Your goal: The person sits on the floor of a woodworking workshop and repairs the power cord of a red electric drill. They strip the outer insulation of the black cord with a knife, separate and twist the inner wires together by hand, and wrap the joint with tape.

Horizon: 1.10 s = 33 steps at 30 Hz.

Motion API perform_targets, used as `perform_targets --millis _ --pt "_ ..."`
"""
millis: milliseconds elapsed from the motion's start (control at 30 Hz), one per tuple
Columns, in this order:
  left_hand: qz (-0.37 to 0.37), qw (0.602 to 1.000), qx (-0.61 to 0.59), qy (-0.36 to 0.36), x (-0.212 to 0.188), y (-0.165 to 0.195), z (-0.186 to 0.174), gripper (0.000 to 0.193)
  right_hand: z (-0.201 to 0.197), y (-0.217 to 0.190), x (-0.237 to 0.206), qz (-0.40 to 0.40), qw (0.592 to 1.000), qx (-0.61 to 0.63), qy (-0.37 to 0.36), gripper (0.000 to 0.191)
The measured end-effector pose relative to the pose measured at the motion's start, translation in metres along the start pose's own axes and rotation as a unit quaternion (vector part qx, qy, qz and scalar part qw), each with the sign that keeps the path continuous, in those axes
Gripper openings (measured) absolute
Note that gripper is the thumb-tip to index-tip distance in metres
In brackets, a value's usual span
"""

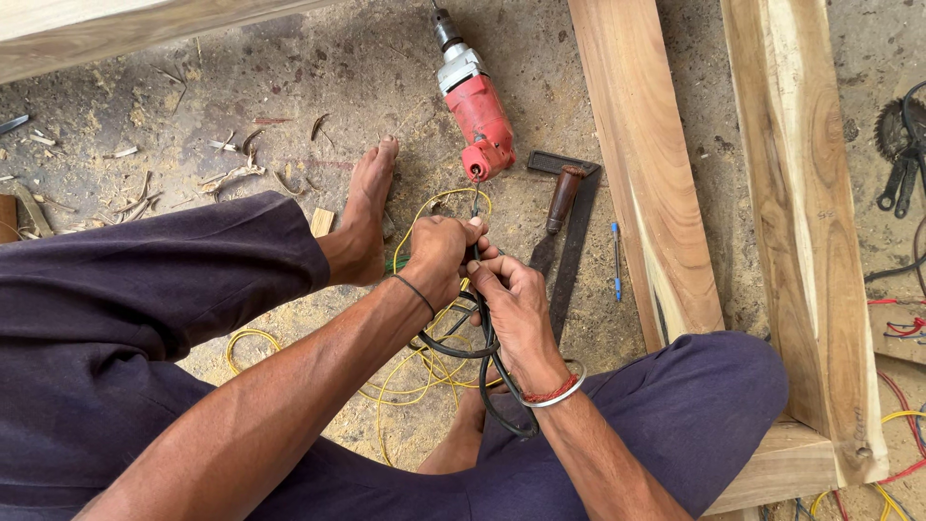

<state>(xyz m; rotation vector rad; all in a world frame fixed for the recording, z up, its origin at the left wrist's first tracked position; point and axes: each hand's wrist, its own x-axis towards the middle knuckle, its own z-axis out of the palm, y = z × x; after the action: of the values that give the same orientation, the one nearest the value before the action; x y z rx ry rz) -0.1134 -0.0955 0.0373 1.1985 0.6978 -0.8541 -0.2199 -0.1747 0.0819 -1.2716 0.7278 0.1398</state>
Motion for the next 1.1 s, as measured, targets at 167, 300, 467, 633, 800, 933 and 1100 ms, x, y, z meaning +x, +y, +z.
perform_targets --millis 167,300,467,633,800,933,1100 --pt "-0.017 0.999 -0.031 0.006 0.008 -0.004 0.002 0.016 -0.001 -0.001 0.0 0.001 1.0 -0.002 -0.004 0.022" --pt "-0.019 0.999 -0.048 0.005 0.009 -0.003 0.007 0.017 -0.005 -0.007 0.0 0.007 1.0 -0.005 -0.006 0.022" --pt "-0.07 0.996 -0.004 -0.047 -0.001 0.0 0.006 0.019 -0.012 -0.007 -0.004 0.032 0.997 -0.057 -0.03 0.026" --pt "-0.038 0.998 -0.052 -0.008 -0.004 -0.008 0.01 0.016 -0.015 -0.01 0.002 0.06 0.995 -0.062 -0.055 0.033" --pt "0.004 0.998 -0.057 -0.029 0.015 -0.015 0.012 0.024 -0.006 -0.019 0.0 -0.013 0.989 -0.144 -0.035 0.03" --pt "0.001 0.995 -0.097 -0.019 0.034 -0.024 0.017 0.019 -0.004 -0.027 -0.003 -0.051 0.954 -0.294 0.014 0.029" --pt "-0.016 0.975 -0.196 -0.1 0.045 -0.038 0.043 0.014 -0.021 -0.033 -0.008 -0.179 0.917 -0.348 0.074 0.023"
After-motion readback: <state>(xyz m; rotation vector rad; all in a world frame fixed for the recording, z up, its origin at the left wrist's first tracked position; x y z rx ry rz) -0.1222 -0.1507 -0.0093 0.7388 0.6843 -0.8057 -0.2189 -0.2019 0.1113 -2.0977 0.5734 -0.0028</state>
